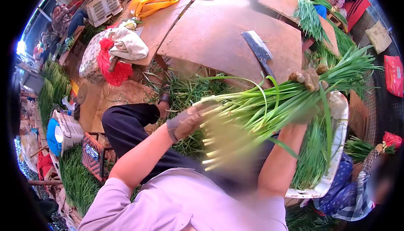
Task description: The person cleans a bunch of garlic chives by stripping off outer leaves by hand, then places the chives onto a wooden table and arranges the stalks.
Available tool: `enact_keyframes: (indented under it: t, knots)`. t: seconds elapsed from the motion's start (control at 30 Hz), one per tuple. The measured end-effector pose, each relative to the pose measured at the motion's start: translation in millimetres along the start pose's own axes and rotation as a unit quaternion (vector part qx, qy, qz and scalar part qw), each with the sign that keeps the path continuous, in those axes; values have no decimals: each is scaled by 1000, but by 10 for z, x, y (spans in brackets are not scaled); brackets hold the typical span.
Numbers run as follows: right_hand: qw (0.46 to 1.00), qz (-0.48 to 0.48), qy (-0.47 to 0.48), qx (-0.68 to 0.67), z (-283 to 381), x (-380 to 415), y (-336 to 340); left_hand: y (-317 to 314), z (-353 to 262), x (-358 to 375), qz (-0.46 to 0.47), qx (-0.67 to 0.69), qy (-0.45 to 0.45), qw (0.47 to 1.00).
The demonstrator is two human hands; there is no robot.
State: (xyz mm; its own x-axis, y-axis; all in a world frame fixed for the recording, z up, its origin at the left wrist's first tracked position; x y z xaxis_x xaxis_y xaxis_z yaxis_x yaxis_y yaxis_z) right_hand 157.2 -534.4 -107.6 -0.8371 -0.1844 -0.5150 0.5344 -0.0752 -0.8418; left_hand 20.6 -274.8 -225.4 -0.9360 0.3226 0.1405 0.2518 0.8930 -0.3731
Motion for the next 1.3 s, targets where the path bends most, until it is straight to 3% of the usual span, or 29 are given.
enact_keyframes:
  t: [0.03,0.1,0.13,0.23,0.43,0.5,0.57,0.6,0.63,0.67,0.7,0.77,0.8,0.87,0.97,1.1,1.13,1.23,1.3]
  knots:
    - [1000,-10,-2,-14,-12,4,-1,-32,53,-67,1,1,-2,1000]
    - [999,-21,-3,-24,5,14,37,-86,159,-188,-12,256,28,966]
    - [1000,-21,-3,-16,17,18,70,-77,200,-219,-73,308,79,945]
    - [1000,-24,-7,3,15,38,39,-103,82,-131,-108,305,19,946]
    - [1000,2,-8,10,68,-3,64,445,349,57,-219,93,-4,971]
    - [1000,10,-7,-1,74,4,57,715,502,192,-237,79,24,968]
    - [1000,-11,18,-4,56,16,-4,903,603,355,-276,-110,129,946]
    - [1000,-11,19,-4,76,17,3,866,496,397,-275,-111,130,946]
    - [1000,-8,9,5,79,16,13,748,273,465,-225,-335,168,899]
    - [1000,-6,-3,13,73,21,29,623,80,529,-162,-539,198,802]
    - [1000,-8,-3,14,65,34,47,507,-36,604,-161,-539,199,803]
    - [1000,0,-3,6,34,32,31,156,-387,693,-181,-549,-5,816]
    - [1000,8,-3,4,13,23,3,37,-457,706,-181,-547,-6,817]
    - [1000,9,-1,16,0,26,-18,-267,-723,747,-207,-461,-218,835]
    - [1000,5,8,28,-77,46,-71,-469,-853,656,-163,-527,-281,786]
    - [999,-5,3,50,-71,70,-80,-507,-811,368,-147,-576,-275,756]
    - [999,-3,3,49,-63,64,-74,-508,-824,275,-148,-576,-215,774]
    - [998,15,-8,66,-70,56,-102,-549,-872,93,-145,-577,-250,764]
    - [999,-27,-15,38,-87,64,-107,-545,-838,6,-137,-592,-231,759]
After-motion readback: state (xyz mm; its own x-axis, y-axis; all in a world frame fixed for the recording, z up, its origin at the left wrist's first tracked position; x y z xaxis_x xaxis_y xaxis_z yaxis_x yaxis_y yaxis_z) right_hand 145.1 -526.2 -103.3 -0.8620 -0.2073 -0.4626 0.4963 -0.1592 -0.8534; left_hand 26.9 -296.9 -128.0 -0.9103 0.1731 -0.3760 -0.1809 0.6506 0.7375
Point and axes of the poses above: each hand's wrist, its own x-axis away from the middle knuckle, its own y-axis out of the back of the hand, z = x × y, the point moved 5 cm from there along -x, towards the middle knuckle, and after that the axes turned 3 degrees about -z, right-handed, at the moved point
